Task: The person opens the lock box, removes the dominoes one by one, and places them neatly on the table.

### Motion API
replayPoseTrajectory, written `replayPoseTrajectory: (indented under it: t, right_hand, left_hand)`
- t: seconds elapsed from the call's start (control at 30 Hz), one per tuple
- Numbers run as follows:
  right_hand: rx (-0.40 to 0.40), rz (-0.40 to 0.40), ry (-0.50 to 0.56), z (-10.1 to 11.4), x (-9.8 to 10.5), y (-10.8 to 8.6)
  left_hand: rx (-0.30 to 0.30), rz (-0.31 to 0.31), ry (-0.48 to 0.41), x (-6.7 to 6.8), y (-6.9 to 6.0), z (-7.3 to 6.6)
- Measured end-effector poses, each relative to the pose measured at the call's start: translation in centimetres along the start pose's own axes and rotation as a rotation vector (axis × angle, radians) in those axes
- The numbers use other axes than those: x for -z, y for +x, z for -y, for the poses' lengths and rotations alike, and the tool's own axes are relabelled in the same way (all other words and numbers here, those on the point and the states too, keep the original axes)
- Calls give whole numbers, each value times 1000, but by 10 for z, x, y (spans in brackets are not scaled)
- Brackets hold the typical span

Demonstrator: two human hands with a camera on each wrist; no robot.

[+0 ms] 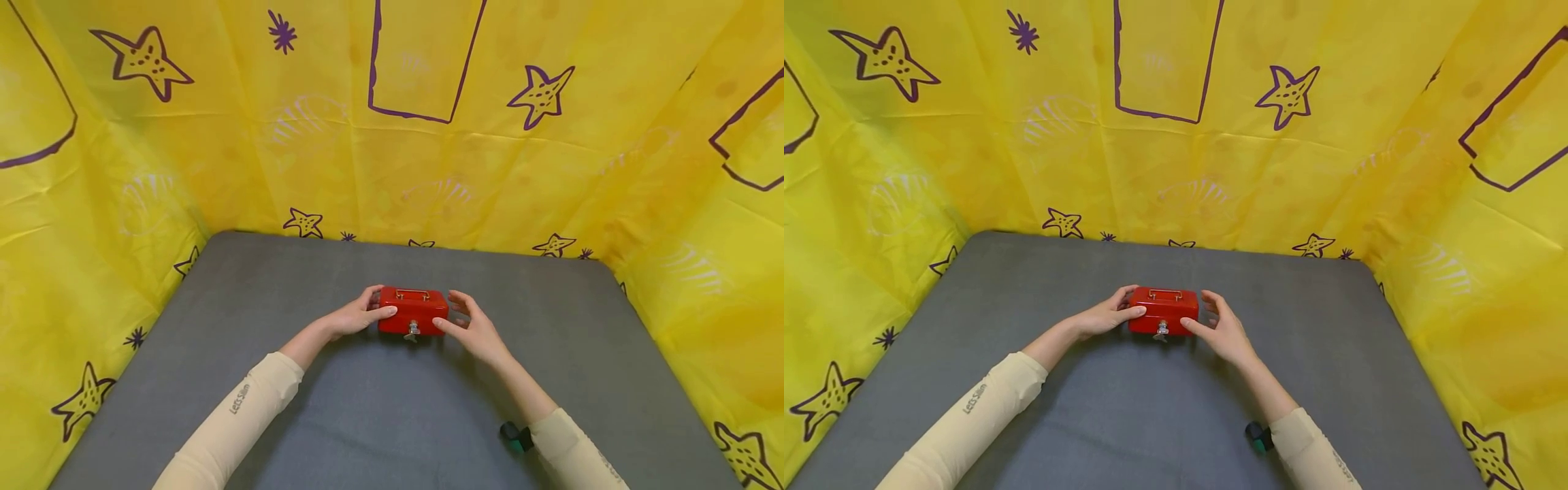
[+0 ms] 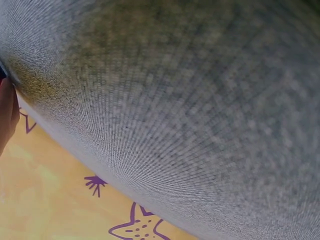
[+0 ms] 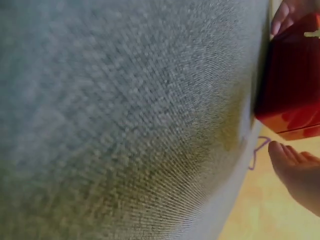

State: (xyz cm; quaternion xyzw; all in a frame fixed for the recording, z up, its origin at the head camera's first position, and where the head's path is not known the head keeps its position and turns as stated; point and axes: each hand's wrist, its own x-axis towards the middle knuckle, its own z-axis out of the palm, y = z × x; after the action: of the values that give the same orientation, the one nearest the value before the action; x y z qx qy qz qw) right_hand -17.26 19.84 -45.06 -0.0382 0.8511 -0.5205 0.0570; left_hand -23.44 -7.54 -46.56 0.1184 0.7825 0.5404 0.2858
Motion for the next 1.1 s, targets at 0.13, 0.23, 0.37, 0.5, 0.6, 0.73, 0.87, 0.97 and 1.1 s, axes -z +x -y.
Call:
replayPoseTrajectory:
  t: [0.13, 0.23, 0.37, 0.5, 0.6, 0.73, 0.87, 0.97, 1.1]
  right_hand:
    - [-20, 106, 16, -6, -3, 10]
    - [-27, 137, 28, -10, -5, 16]
    - [-33, 130, 8, -14, -8, 20]
    - [-49, 137, -5, -8, -8, 19]
    - [-50, 157, 9, 6, -4, 13]
    - [-39, 172, 26, 15, -1, 7]
    - [-45, 171, 33, -3, -4, 12]
    - [-48, 173, 21, -16, -6, 15]
    - [-47, 191, 47, -15, -7, 12]
  left_hand:
    - [-1, 0, -3, 0, -1, 1]
    - [-2, 0, -2, 0, -1, 1]
    - [-7, -1, -3, -1, -1, 2]
    - [-9, -1, 3, 0, -2, 2]
    - [-15, -1, 10, 0, -2, 2]
    - [-23, 2, 16, 0, -3, 2]
    - [-29, 8, 35, 0, -4, 3]
    - [-36, 16, 52, 0, -6, 4]
    - [-51, 24, 62, 0, -8, 5]
